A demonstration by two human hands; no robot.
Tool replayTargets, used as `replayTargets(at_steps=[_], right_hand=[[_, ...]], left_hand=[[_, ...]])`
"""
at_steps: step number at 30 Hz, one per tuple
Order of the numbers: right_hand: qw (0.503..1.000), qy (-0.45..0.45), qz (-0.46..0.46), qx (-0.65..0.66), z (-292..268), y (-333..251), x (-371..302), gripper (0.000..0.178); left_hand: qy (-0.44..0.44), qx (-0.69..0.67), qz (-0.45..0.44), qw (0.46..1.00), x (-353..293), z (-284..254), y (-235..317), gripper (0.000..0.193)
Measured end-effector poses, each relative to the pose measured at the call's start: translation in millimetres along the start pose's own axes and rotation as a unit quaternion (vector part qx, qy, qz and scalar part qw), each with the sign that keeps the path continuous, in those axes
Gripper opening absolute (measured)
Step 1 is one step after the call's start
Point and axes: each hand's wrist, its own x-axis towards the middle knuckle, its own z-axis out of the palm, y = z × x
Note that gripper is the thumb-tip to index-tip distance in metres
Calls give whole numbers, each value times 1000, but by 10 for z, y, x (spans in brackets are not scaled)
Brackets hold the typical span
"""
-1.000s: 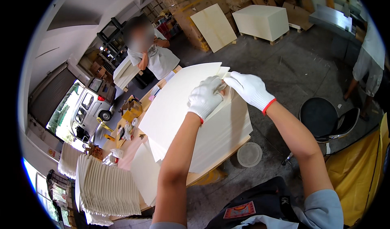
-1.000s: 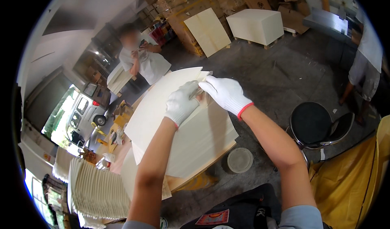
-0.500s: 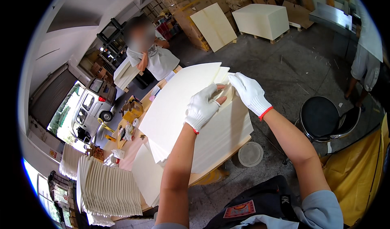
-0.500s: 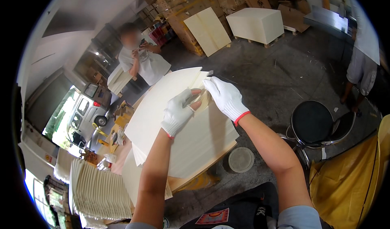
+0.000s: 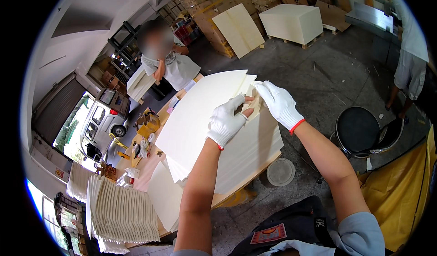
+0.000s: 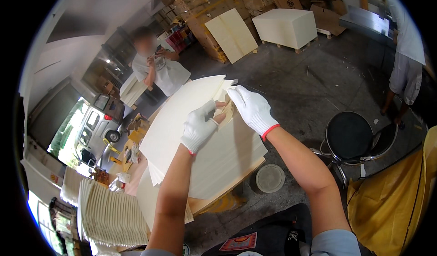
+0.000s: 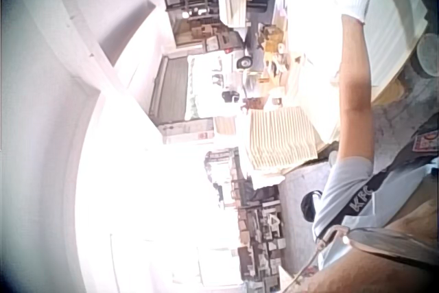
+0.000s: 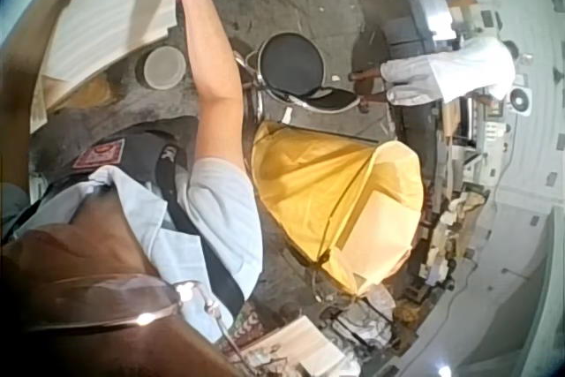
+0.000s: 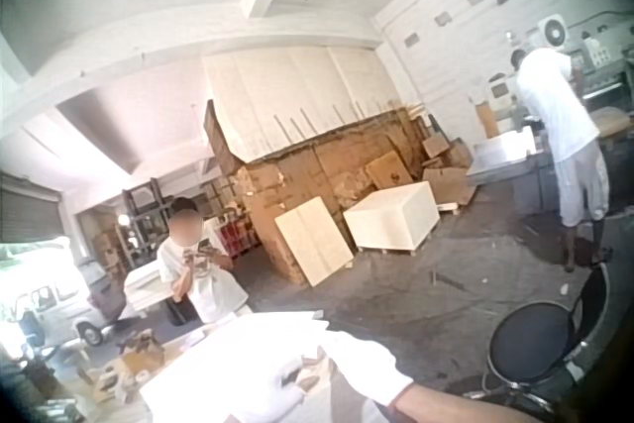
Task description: The person stacks white rectangular panels on a wooden table in a workshop. They pick up a batch of panels from a pile, align them, and place them onto a growing stack. The person repeats this process, handling the panels with gloved hands to maintain a neat pile.
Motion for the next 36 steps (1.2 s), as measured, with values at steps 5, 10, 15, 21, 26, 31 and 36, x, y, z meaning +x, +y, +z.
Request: replayTargets(at_steps=[5, 10, 15, 21, 26, 31, 36], right_hand=[[1000, 1, 8, 6, -19, -40, -8, 52], [1000, -14, 27, -7, -49, -108, -31, 51], [999, -11, 26, -18, -33, -44, -18, 50], [999, -11, 25, -34, -37, -36, -11, 51], [999, -15, 33, 8, -63, -122, -38, 50], [1000, -1, 25, -2, -47, -83, -31, 48], [999, 13, 29, 12, -14, -63, -33, 48]], left_hand=[[29, -21, 19, 999, -10, 22, -5, 32], [82, -9, 94, 992, 0, 64, -109, 32], [-5, 19, 5, 1000, -16, -3, 37, 35], [-5, 18, 10, 1000, 15, 31, -19, 37], [18, 25, 17, 999, -25, 4, 28, 34], [20, 50, 43, 998, -20, 19, -12, 34], [3, 56, 47, 997, -10, 39, -6, 34]])
